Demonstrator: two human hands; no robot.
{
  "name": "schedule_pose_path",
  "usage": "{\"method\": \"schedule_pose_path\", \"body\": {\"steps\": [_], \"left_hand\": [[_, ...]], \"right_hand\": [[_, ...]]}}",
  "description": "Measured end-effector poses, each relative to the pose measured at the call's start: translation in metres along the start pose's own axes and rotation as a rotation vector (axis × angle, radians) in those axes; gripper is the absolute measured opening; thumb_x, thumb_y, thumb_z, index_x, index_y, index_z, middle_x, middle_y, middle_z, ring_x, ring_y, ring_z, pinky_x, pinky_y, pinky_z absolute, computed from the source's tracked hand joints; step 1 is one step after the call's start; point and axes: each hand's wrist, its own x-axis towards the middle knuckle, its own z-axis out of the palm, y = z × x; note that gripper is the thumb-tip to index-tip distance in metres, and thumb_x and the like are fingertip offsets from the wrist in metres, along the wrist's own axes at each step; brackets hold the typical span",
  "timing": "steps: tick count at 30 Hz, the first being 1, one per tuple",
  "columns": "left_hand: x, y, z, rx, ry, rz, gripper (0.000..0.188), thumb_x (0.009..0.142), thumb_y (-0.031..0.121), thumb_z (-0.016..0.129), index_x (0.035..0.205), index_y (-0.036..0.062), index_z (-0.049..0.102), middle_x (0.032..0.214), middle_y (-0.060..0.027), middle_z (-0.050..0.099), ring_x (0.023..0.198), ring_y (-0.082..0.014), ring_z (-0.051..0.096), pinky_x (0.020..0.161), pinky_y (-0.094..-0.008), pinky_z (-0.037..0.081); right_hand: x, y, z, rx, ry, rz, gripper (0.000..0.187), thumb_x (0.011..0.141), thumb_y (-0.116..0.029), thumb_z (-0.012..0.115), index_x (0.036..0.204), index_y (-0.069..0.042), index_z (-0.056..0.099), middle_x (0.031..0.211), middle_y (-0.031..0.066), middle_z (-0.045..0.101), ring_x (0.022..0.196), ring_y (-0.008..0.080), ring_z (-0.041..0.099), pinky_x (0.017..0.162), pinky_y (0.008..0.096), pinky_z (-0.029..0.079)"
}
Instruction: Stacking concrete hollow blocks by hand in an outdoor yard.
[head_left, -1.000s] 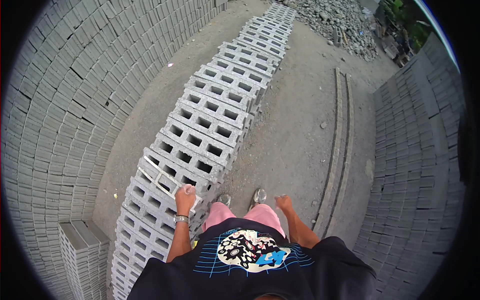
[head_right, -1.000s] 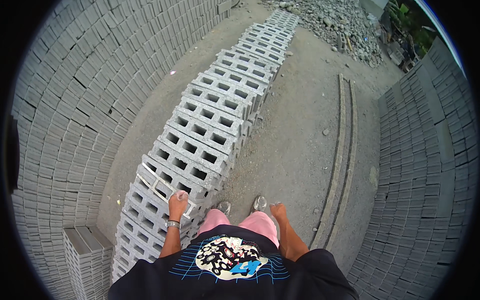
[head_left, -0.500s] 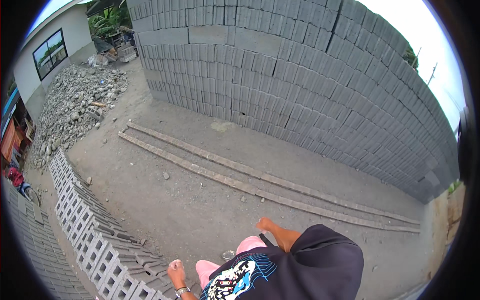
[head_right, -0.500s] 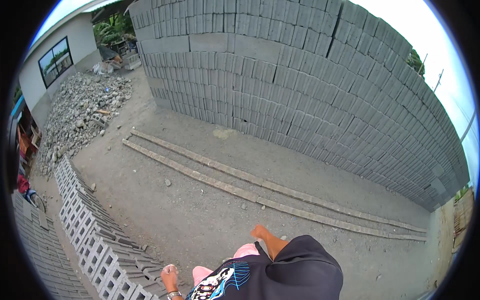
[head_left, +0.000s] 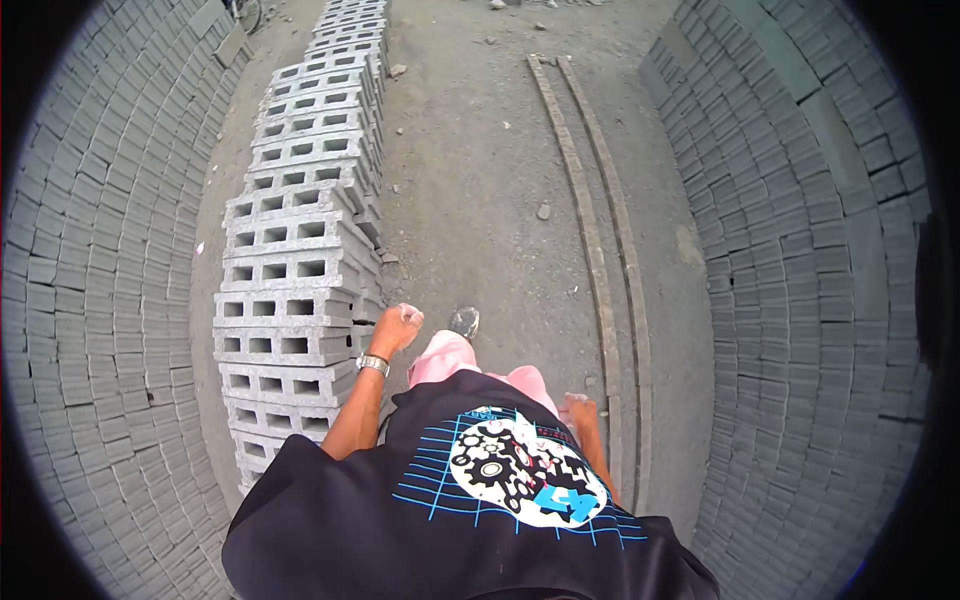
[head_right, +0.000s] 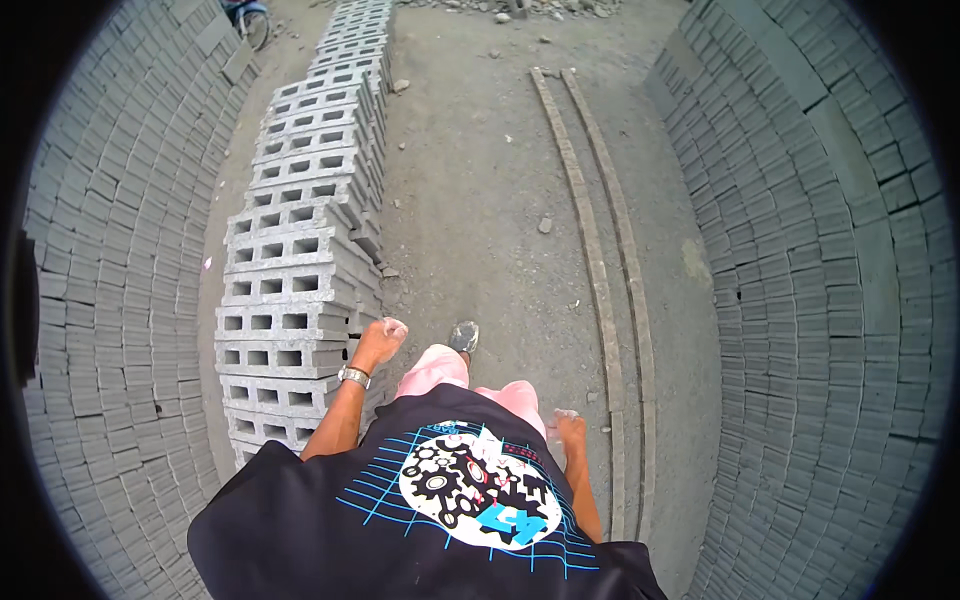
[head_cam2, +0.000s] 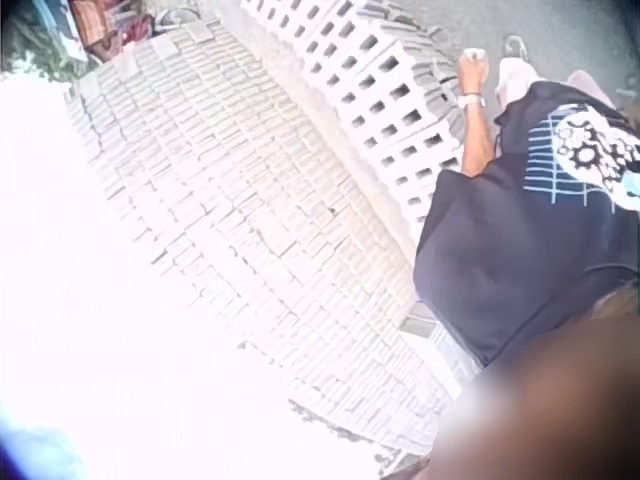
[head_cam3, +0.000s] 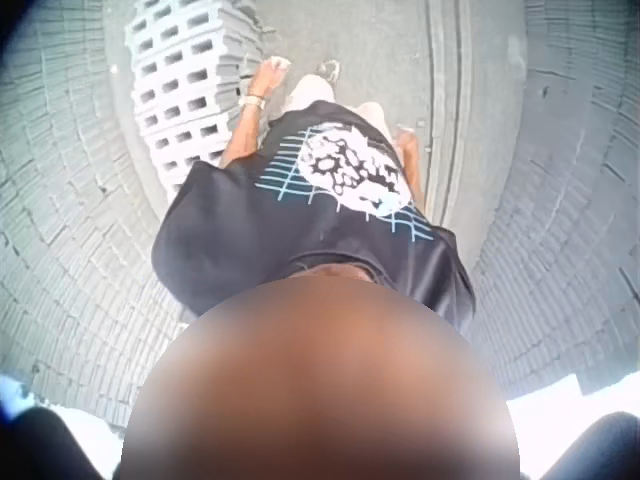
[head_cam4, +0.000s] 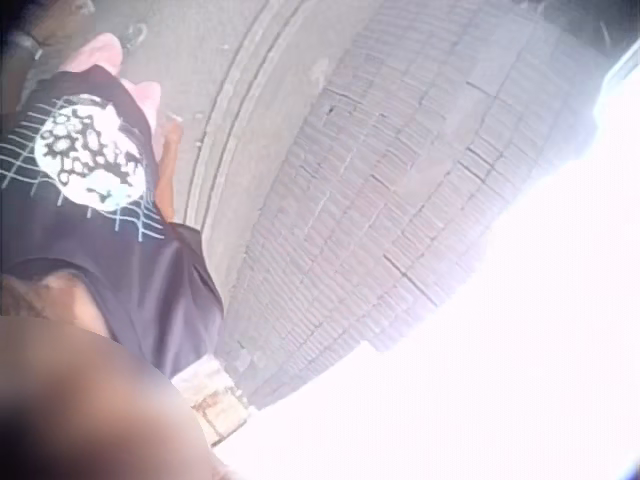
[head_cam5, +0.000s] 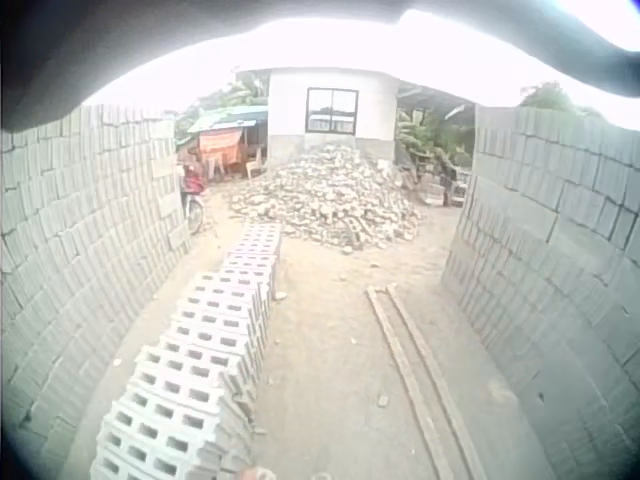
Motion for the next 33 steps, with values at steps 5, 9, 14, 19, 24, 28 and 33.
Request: {"method": "schedule_pose_path", "body": {"steps": [5,9,14,19,24,28,33], "left_hand": [[0.065,-0.004,-0.064,-0.041,0.119,-0.151,0.032,0.085,0.032,0.060,0.094,0.0025,0.069,0.091,-0.0198,0.069,0.090,-0.0343,0.067,0.079,-0.0411,0.051],[0.129,0.006,-0.091,-0.117,0.223,-0.170,0.032,0.085,0.032,0.060,0.095,0.0027,0.069,0.091,-0.0203,0.069,0.090,-0.0347,0.066,0.081,-0.0405,0.051],[0.212,0.021,-0.104,-0.211,0.250,-0.217,0.032,0.086,0.032,0.060,0.096,0.0026,0.069,0.092,-0.0207,0.069,0.091,-0.0346,0.066,0.082,-0.0401,0.050],[0.312,0.031,-0.119,-0.229,0.229,-0.285,0.031,0.086,0.030,0.060,0.098,0.0034,0.069,0.095,-0.0202,0.069,0.094,-0.0346,0.066,0.084,-0.0400,0.050],[0.403,0.054,-0.188,-0.184,0.384,-0.322,0.031,0.086,0.031,0.062,0.102,0.0054,0.069,0.095,-0.0178,0.070,0.092,-0.0322,0.066,0.081,-0.0374,0.051],[0.487,0.062,-0.273,-0.151,0.518,-0.316,0.038,0.087,0.035,0.062,0.105,0.0014,0.067,0.097,-0.0180,0.070,0.093,-0.0315,0.067,0.082,-0.0380,0.051],[0.619,0.019,-0.359,0.152,0.746,-0.268,0.047,0.079,0.040,0.069,0.105,-0.0006,0.068,0.099,-0.0252,0.068,0.096,-0.0390,0.063,0.087,-0.0446,0.049]], "right_hand": [[0.068,-0.057,-0.006,-0.535,-0.182,-0.407,0.034,0.090,-0.025,0.057,0.108,0.003,0.062,0.082,0.0157,0.069,0.060,0.0228,0.066,0.047,0.0343,0.049],[0.127,-0.121,0.012,-0.599,-0.273,-0.260,0.036,0.090,-0.026,0.057,0.110,0.003,0.061,0.085,0.0164,0.069,0.057,0.0219,0.063,0.046,0.0339,0.048],[0.193,-0.232,0.047,-0.576,-0.338,-0.391,0.032,0.090,-0.027,0.057,0.104,0.001,0.061,0.081,0.0126,0.067,0.056,0.0180,0.060,0.044,0.0322,0.046],[0.283,-0.351,0.071,-0.552,-0.312,-0.377,0.025,0.091,-0.022,0.054,0.100,-0.001,0.063,0.077,0.0106,0.066,0.051,0.0164,0.058,0.039,0.0298,0.041],[0.334,-0.527,0.121,-0.411,-0.177,-0.016,0.028,0.089,-0.022,0.055,0.104,0.000,0.064,0.080,0.0147,0.068,0.055,0.0212,0.064,0.040,0.0302,0.042],[0.388,-0.637,0.122,-0.395,-0.199,-0.291,0.040,0.090,-0.033,0.055,0.114,-0.002,0.061,0.084,0.0128,0.069,0.064,0.0183,0.065,0.050,0.0316,0.046],[0.369,-0.778,0.166,-0.298,-0.105,-0.454,0.049,0.090,-0.038,0.056,0.119,0.001,0.059,0.090,0.0131,0.069,0.072,0.0196,0.066,0.061,0.0302,0.047]]}}
